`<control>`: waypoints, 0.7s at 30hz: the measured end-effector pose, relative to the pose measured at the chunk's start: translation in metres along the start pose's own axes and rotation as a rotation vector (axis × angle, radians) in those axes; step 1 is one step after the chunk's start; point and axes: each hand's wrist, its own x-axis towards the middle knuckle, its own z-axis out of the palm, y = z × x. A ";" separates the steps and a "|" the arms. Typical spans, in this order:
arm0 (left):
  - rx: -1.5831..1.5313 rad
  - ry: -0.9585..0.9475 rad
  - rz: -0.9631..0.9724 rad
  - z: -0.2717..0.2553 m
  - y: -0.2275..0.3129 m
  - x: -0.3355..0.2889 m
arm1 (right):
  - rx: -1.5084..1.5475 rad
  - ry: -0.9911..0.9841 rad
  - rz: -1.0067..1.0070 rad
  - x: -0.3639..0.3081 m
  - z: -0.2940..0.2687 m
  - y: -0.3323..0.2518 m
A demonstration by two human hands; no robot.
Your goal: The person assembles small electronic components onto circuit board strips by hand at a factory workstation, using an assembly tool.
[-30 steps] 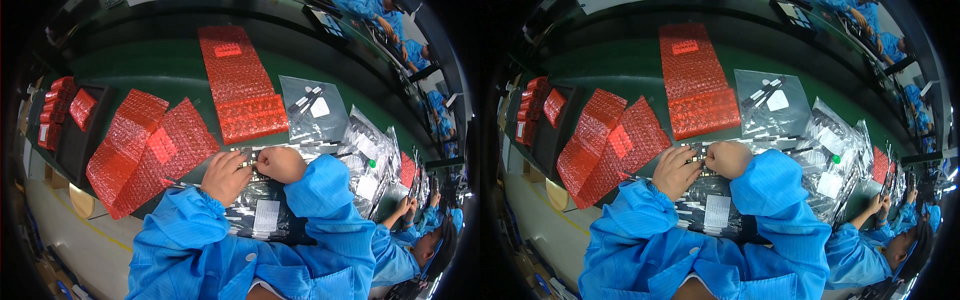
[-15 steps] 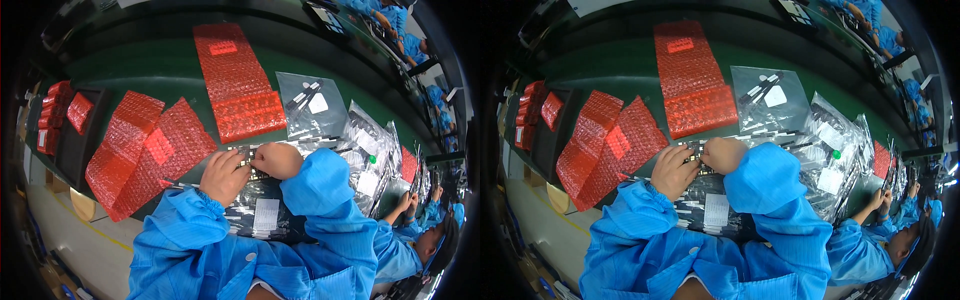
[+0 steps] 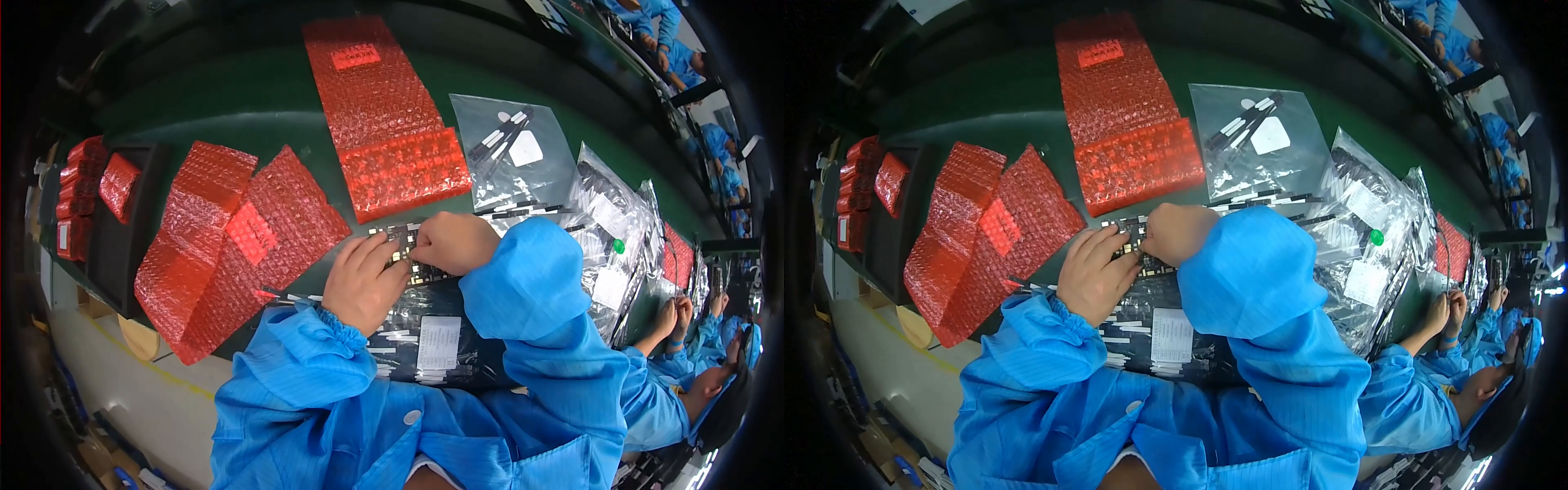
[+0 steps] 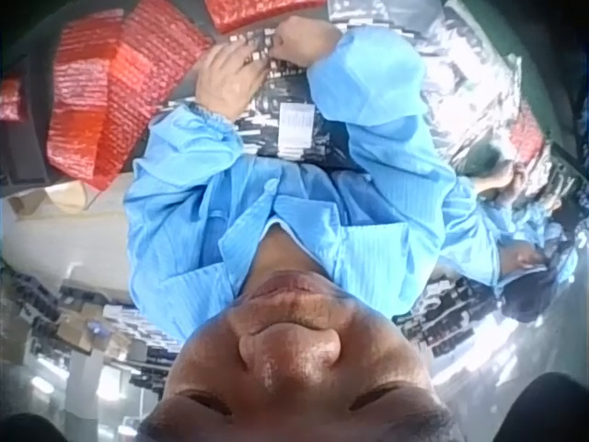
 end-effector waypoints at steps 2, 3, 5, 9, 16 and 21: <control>0.014 -0.002 -0.006 0.000 0.000 -0.001 | 0.013 -0.019 -0.007 0.001 -0.001 0.001; 0.010 -0.007 -0.007 0.000 0.000 0.000 | 0.022 -0.029 -0.013 0.001 -0.003 0.001; 0.010 -0.012 -0.008 0.001 -0.001 0.001 | 0.011 -0.029 -0.020 0.001 -0.004 0.001; 0.014 -0.018 -0.018 0.001 0.000 0.002 | -0.044 -0.035 -0.022 0.002 -0.006 -0.002; -0.012 0.002 -0.032 0.000 0.001 0.001 | -0.111 0.011 -0.035 0.004 0.002 -0.003; -0.024 -0.011 -0.081 -0.015 0.000 0.001 | -0.114 -0.006 -0.088 0.006 0.002 -0.003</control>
